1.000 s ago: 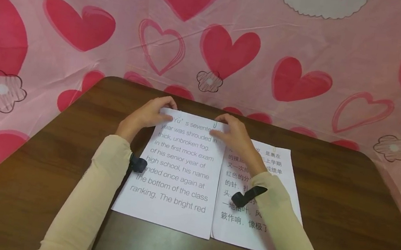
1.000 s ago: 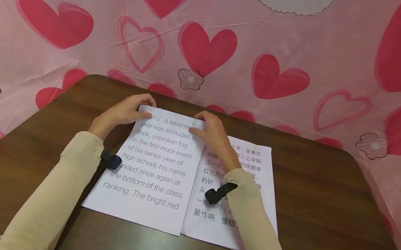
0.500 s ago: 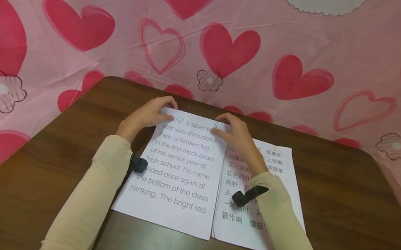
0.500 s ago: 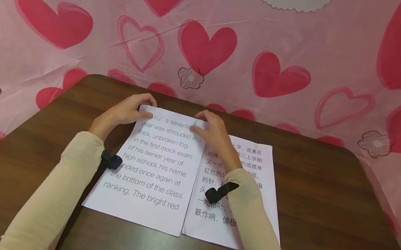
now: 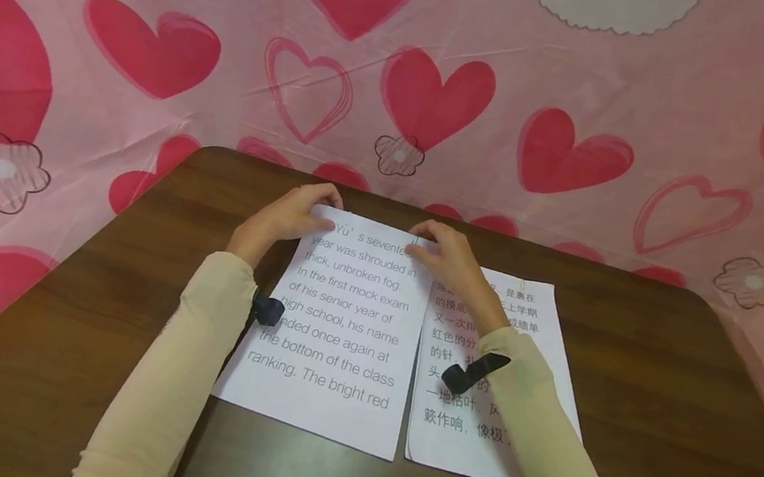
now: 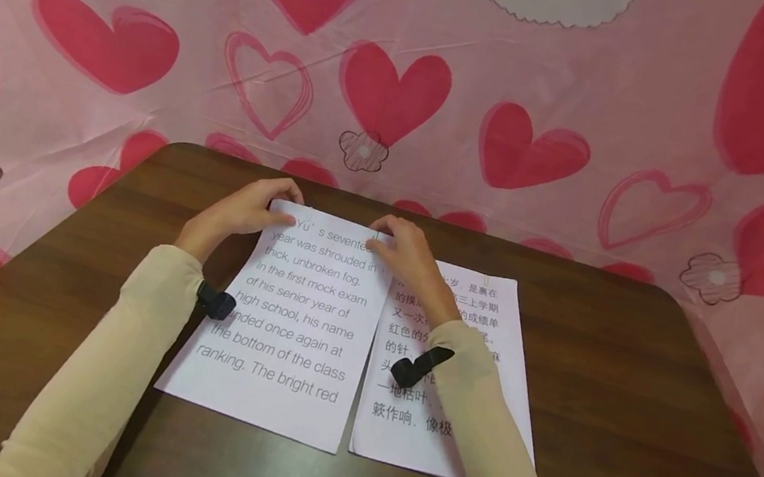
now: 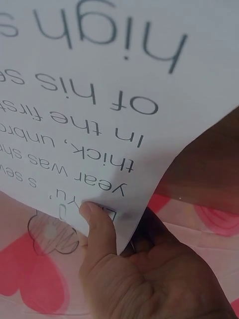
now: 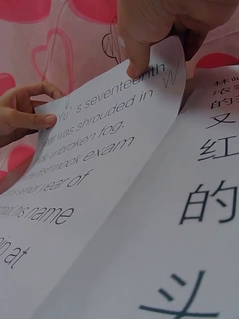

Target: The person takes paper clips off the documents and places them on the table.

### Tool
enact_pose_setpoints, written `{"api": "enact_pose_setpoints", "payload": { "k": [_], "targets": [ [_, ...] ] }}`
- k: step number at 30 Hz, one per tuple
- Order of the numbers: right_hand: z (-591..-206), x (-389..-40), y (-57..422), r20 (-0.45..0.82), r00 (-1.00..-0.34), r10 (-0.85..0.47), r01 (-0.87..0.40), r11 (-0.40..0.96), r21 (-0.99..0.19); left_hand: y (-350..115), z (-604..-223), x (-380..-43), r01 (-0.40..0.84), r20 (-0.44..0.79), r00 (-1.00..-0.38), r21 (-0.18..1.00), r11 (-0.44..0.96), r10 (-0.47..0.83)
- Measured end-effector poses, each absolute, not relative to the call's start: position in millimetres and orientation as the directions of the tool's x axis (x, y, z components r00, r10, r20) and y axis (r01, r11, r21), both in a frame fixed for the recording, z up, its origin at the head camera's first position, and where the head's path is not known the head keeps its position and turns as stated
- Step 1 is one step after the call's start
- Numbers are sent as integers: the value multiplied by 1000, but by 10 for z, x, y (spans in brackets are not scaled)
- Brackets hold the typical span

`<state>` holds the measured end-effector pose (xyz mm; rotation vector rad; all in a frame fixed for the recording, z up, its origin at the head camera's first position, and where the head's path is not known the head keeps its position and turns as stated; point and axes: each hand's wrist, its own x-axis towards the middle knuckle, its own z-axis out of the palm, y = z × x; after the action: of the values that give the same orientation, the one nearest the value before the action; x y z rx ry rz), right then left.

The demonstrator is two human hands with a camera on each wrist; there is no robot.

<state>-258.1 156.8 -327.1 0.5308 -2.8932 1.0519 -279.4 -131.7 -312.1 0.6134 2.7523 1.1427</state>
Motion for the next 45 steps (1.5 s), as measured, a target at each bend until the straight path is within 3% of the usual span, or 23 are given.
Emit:
{"api": "enact_pose_setpoints", "payload": {
  "k": [20,45],
  "targets": [
    [-3303,-2562,1525,157,-930,-334,-357,707,-610,-1317,-3153,-2804,325,57,-914,696,641,402],
    [-3337,-2550,1459,124,-968,-219,-241,666,-706,-1322,-3150,-2813,319,47,-919,672,668,391]
  ]
}}
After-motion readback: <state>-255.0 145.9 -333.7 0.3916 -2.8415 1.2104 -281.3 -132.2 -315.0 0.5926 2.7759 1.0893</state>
